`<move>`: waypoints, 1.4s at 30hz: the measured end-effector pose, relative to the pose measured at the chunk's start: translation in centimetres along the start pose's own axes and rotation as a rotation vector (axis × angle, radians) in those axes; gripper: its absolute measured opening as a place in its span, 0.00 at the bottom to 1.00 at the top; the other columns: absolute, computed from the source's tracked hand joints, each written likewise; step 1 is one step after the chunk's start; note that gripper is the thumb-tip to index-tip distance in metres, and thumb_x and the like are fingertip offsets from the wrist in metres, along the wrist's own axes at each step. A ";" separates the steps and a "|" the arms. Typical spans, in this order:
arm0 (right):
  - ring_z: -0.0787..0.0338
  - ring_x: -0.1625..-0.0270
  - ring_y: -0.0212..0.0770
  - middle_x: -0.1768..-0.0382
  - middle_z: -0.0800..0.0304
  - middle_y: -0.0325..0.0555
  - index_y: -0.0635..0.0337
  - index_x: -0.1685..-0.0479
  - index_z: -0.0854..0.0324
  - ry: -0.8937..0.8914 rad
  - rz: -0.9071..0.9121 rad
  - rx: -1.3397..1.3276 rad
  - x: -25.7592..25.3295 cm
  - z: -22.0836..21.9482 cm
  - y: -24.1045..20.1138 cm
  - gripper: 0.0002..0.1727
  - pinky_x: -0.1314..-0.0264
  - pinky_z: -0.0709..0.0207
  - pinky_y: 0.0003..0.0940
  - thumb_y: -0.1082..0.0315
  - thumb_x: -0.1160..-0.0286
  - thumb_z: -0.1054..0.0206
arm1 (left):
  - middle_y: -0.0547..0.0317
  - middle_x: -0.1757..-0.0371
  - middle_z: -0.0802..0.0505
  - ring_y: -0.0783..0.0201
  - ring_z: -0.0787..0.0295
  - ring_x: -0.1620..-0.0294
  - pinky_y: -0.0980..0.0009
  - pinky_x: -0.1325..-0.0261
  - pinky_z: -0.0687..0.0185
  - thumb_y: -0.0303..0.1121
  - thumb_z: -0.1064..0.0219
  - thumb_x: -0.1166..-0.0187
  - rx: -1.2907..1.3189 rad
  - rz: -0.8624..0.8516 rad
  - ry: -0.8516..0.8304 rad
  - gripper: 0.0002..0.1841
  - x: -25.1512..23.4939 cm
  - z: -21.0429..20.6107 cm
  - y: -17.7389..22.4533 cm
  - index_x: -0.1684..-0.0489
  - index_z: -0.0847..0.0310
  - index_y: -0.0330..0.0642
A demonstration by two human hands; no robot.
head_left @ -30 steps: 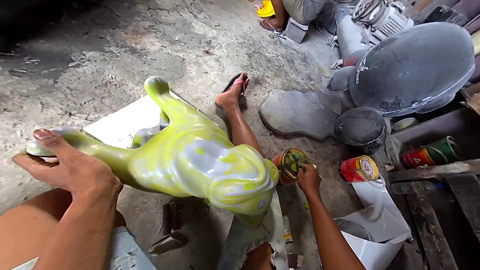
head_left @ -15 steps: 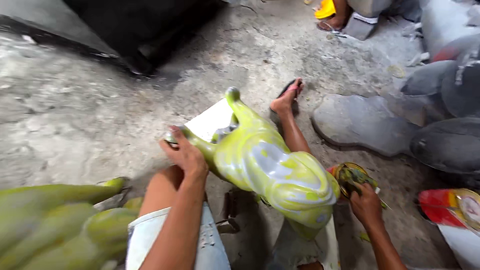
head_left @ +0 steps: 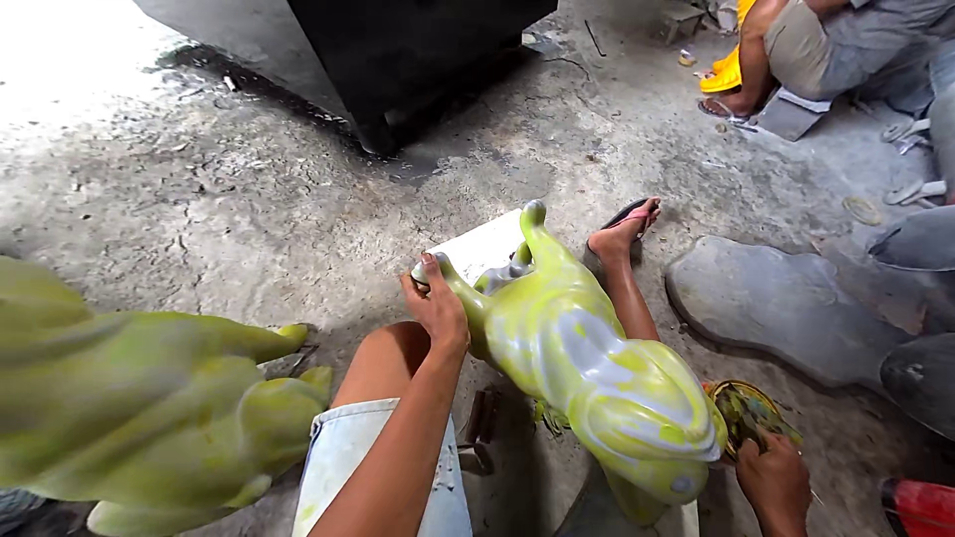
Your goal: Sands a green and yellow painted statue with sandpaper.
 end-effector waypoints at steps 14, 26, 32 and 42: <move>0.12 0.57 0.34 0.59 0.11 0.51 0.74 0.47 0.17 0.082 0.048 -0.511 -1.8 10.2 -2.9 0.19 0.47 0.16 0.39 0.62 0.18 0.36 | 0.57 0.59 0.11 0.65 0.11 0.58 0.62 0.48 0.14 0.60 0.38 0.16 -0.032 -0.012 -0.016 0.26 -0.5 -1.4 0.5 0.40 0.20 0.44; 0.08 0.52 0.30 0.49 0.07 0.30 0.43 0.42 0.07 -0.188 0.981 -0.088 6.0 9.9 -38.3 0.15 0.52 0.10 0.39 0.64 0.23 0.32 | 0.57 0.58 0.12 0.64 0.12 0.56 0.61 0.47 0.13 0.61 0.38 0.17 -0.026 -0.012 -0.016 0.28 0.0 -1.3 -0.1 0.40 0.21 0.44; 0.09 0.61 0.41 0.56 0.10 0.41 0.46 0.41 0.06 -0.117 0.971 0.341 7.6 5.3 -39.3 0.15 0.64 0.13 0.42 0.64 0.26 0.29 | 0.54 0.53 0.13 0.61 0.13 0.51 0.58 0.44 0.16 0.64 0.37 0.19 -0.021 0.025 -0.007 0.30 0.2 -1.2 -0.6 0.38 0.20 0.45; 0.10 0.49 0.40 0.49 0.12 0.37 0.42 0.40 0.07 -0.307 1.034 0.564 8.9 5.3 -37.2 0.17 0.54 0.11 0.38 0.64 0.23 0.34 | 0.55 0.53 0.15 0.60 0.15 0.52 0.59 0.46 0.17 0.66 0.37 0.20 0.004 0.046 0.005 0.30 0.5 -1.0 -1.1 0.40 0.19 0.47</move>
Point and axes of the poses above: each hand's wrist, its own x-axis away from the middle knuckle, its own z-axis out of the back of the hand, y = z × x, the point moved 8 cm from there along -x, towards the middle knuckle
